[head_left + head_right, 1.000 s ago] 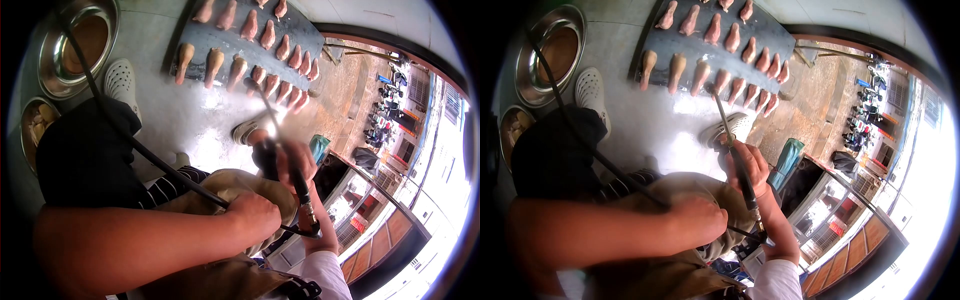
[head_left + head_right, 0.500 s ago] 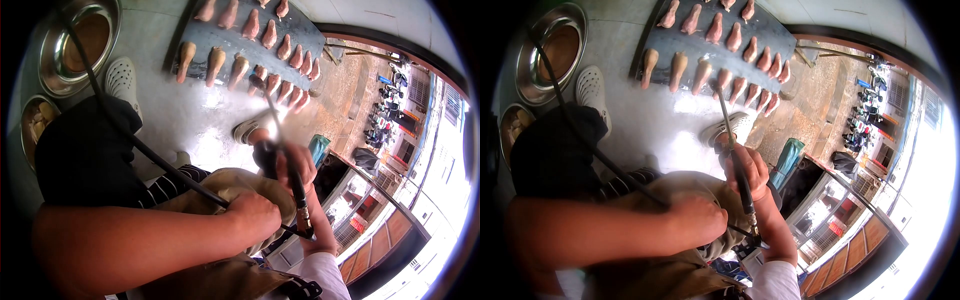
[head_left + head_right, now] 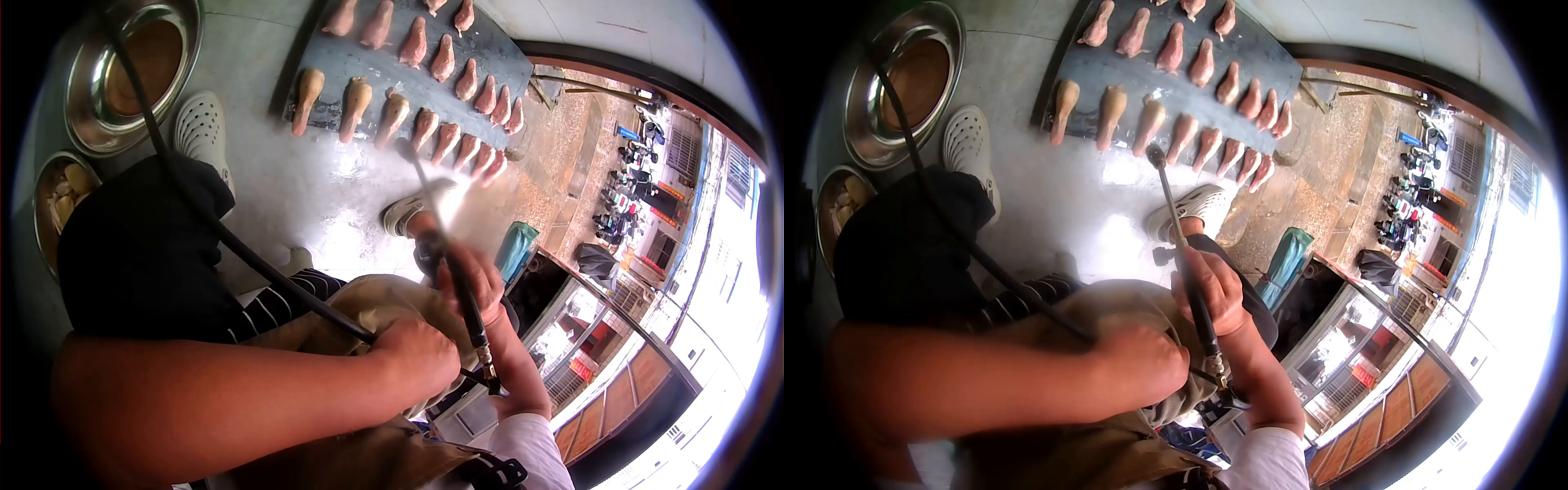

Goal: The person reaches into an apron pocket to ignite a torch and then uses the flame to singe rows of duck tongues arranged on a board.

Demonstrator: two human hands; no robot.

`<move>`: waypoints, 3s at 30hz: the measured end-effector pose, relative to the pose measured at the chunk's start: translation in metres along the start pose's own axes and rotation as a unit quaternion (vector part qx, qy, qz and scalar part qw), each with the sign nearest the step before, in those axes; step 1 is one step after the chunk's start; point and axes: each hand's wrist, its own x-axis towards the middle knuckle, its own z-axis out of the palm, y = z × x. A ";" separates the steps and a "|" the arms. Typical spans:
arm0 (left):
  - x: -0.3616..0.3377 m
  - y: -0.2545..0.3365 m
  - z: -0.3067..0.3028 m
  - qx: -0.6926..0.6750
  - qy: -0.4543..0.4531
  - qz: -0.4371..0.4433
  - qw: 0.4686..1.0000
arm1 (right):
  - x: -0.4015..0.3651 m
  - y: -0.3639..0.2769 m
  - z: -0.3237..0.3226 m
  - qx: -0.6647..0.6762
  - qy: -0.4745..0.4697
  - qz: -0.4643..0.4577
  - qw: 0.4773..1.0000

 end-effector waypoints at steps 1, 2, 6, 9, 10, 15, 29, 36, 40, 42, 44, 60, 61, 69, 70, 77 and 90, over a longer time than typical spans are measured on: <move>-0.001 0.000 -0.002 -0.003 -0.004 -0.001 1.000 | -0.001 0.000 0.002 0.017 0.004 0.016 1.000; -0.001 0.000 -0.003 -0.007 -0.008 -0.002 1.000 | -0.004 0.000 0.004 0.035 0.009 0.032 0.999; 0.000 -0.001 0.004 -0.007 0.007 0.006 1.000 | 0.009 -0.003 0.006 0.045 0.000 0.031 0.999; -0.002 -0.001 0.002 -0.009 0.007 0.009 1.000 | 0.012 0.001 0.012 0.065 -0.002 0.036 0.997; -0.002 -0.001 0.001 -0.009 0.009 0.009 1.000 | 0.012 0.003 0.013 0.072 -0.007 0.027 0.997; -0.002 -0.002 0.003 0.000 0.045 0.008 0.999 | 0.019 0.007 0.015 0.096 -0.022 0.005 0.995; -0.008 0.009 0.016 0.021 0.103 0.028 0.994 | 0.021 0.010 0.018 0.055 0.003 -0.037 0.998; 0.011 0.009 0.012 -0.024 0.047 0.055 0.997 | 0.020 0.016 0.000 -0.039 0.028 -0.017 0.999; 0.026 0.010 0.010 -0.020 0.034 0.068 0.997 | 0.008 0.027 -0.008 -0.013 -0.001 0.006 1.000; 0.031 0.011 0.001 -0.005 -0.005 0.077 0.997 | 0.007 0.028 -0.013 0.021 -0.033 0.015 0.999; 0.035 0.009 -0.007 0.018 -0.056 0.091 0.994 | 0.016 0.028 -0.015 0.028 -0.069 0.016 0.997; 0.040 0.006 -0.011 0.003 0.024 0.052 0.998 | 0.025 0.046 -0.012 0.055 -0.106 0.024 0.993; 0.040 0.006 -0.015 0.005 -0.015 0.063 0.998 | 0.025 0.044 -0.012 0.054 -0.103 0.024 0.993; 0.044 0.004 0.000 -0.010 0.028 0.069 0.997 | 0.033 0.041 -0.012 0.064 -0.099 0.009 0.993; 0.044 0.002 0.012 -0.010 0.096 0.070 0.993 | 0.034 0.042 -0.010 0.062 -0.097 0.006 0.993; 0.046 0.003 0.020 -0.018 0.146 0.056 0.988 | 0.036 0.050 -0.004 0.066 -0.102 0.012 0.993; 0.044 0.004 0.016 0.000 0.139 0.065 0.988 | 0.036 0.050 -0.008 0.068 -0.120 0.016 0.990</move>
